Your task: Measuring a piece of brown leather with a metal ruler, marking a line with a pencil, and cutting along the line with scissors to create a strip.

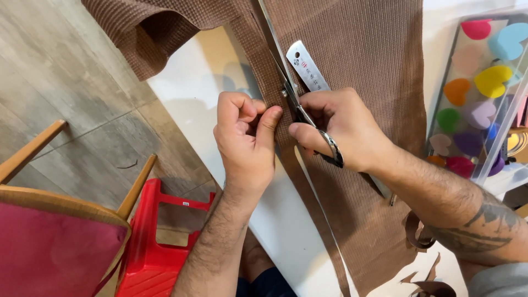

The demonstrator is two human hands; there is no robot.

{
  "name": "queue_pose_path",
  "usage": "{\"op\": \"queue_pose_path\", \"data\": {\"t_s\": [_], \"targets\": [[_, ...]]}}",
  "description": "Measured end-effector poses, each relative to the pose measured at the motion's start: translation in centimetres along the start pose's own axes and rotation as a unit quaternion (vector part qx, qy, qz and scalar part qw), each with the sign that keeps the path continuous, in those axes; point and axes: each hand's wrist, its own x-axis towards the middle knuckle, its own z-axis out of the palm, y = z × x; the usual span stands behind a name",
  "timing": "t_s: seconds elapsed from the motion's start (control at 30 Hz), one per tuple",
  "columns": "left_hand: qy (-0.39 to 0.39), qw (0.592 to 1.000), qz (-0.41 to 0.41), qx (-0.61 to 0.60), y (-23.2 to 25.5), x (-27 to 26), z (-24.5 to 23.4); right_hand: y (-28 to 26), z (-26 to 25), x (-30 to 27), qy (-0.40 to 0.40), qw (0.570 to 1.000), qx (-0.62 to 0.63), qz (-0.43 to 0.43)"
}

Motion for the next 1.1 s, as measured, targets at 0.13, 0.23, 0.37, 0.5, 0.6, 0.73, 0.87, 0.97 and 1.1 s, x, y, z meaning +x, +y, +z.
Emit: {"op": "queue_pose_path", "data": {"t_s": [0.13,0.23,0.37,0.5,0.6,0.73,0.87,0.97,1.1], "targets": [[-0.003,1.000,-0.004,0.004,0.2,0.0,0.0,0.1,-0.2,0.2,0.008,1.000,-0.021,0.001],[0.000,1.000,-0.006,0.006,0.2,-0.1,0.0,0.0,-0.2,0.3,0.005,0.999,-0.040,-0.013],[-0.003,1.000,-0.006,0.009,0.3,0.0,0.0,-0.8,-0.5,0.5,-0.006,0.998,-0.044,0.032],[-0.003,1.000,-0.011,0.009,0.1,-0.1,-0.1,-1.3,-0.7,1.5,-0.003,0.999,-0.029,0.029],[-0.001,1.000,-0.010,0.012,0.1,-0.2,0.0,-0.9,-0.6,1.7,0.005,0.998,-0.052,0.033],[0.002,1.000,-0.011,0.016,0.1,-0.2,0.1,-0.6,-0.7,1.8,0.003,0.997,-0.061,0.044],[0.001,1.000,-0.016,0.017,0.1,-0.3,0.1,-1.1,-0.9,2.0,-0.008,0.996,-0.050,0.077],[0.003,1.000,-0.014,0.018,-0.3,-0.4,0.2,-1.9,-0.8,2.5,-0.004,0.995,-0.047,0.088],[0.003,1.000,-0.013,0.022,-0.4,-0.4,0.3,-0.7,-0.9,2.6,0.006,0.993,-0.074,0.089]]}}
